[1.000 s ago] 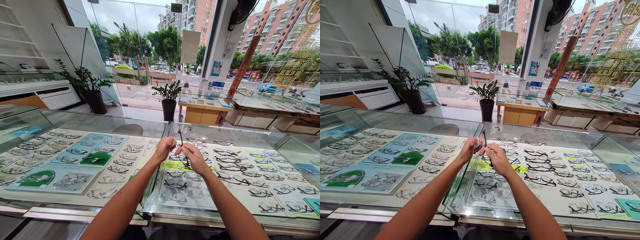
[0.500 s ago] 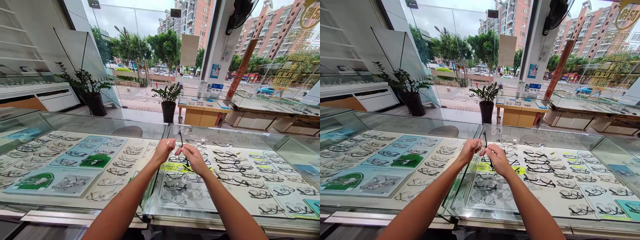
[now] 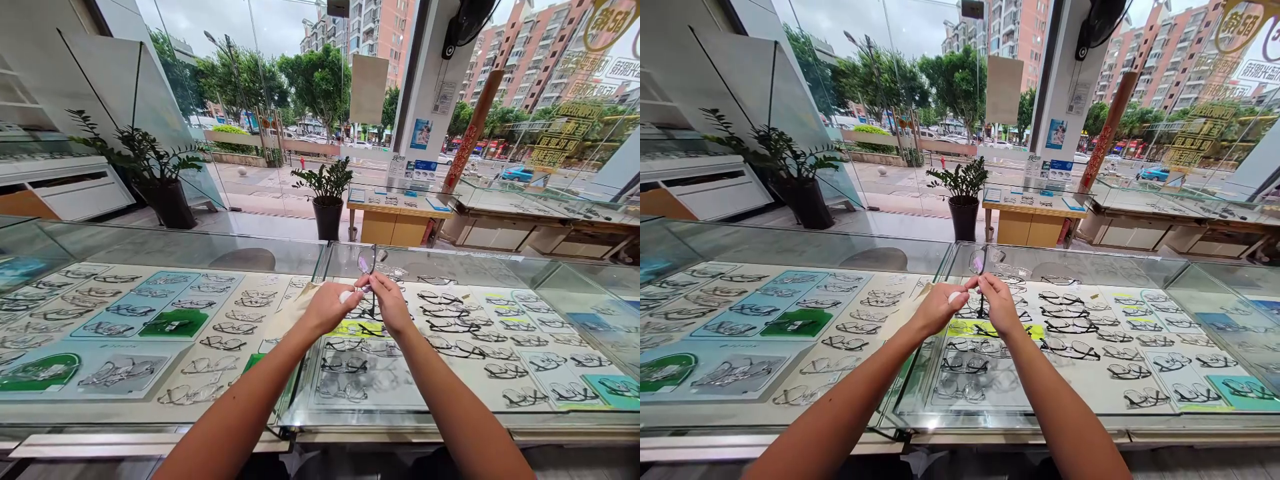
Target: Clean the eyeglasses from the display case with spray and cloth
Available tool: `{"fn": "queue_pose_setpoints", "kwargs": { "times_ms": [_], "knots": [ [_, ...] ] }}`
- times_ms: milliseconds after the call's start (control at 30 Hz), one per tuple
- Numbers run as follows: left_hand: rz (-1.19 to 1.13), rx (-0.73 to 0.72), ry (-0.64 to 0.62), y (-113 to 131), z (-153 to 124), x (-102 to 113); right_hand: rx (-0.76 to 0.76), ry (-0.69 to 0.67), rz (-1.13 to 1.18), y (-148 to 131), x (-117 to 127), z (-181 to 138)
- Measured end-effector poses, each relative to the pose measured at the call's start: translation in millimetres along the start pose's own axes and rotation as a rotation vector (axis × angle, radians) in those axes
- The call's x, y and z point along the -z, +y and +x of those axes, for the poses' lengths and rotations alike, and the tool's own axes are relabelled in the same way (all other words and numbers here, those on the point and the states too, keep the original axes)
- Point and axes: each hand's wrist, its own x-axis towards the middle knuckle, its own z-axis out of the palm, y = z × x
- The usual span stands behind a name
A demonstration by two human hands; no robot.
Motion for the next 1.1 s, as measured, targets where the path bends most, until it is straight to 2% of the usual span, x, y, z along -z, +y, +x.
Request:
{"fn": "queue_pose_setpoints", "kwargs": {
  "times_ms": [200, 367, 567, 633, 767, 933, 1100],
  "knots": [
    [0.083, 0.02, -0.015, -0.8, 0.5, 0.7, 0.004, -0.014, -0.013, -4.1, 0.0, -1.2],
    [0.056, 0.025, -0.044, 1.6, 0.4, 0.1, 0.009, 0.004, 0.004, -3.4, 0.5, -0.6],
    [-0.061, 0.024, 0.038, -0.3, 0.8, 4.2, 0.014, -0.025, -0.08, -0.1, 3.4, 1.5],
    [-0.127, 0.033, 0.096, -6.5, 2.5, 7.6, 0.008, -0.055, -0.112, -1.9, 3.5, 1.0],
    [-0.223, 0.08, 0.173, -19.0, 7.4, 15.0, 0.012, -0.213, -0.228, -8.0, 0.3, -2.5],
    [-0.321, 0.124, 0.119, -21.1, 10.1, 18.8, 0.034, -0.273, -0.271, -9.3, -3.4, -5.3],
    [-0.259, 0.097, 0.103, -17.8, 8.1, 17.4, 0.047, -0.291, -0.253, -9.3, -2.5, -4.4]
  ]
}}
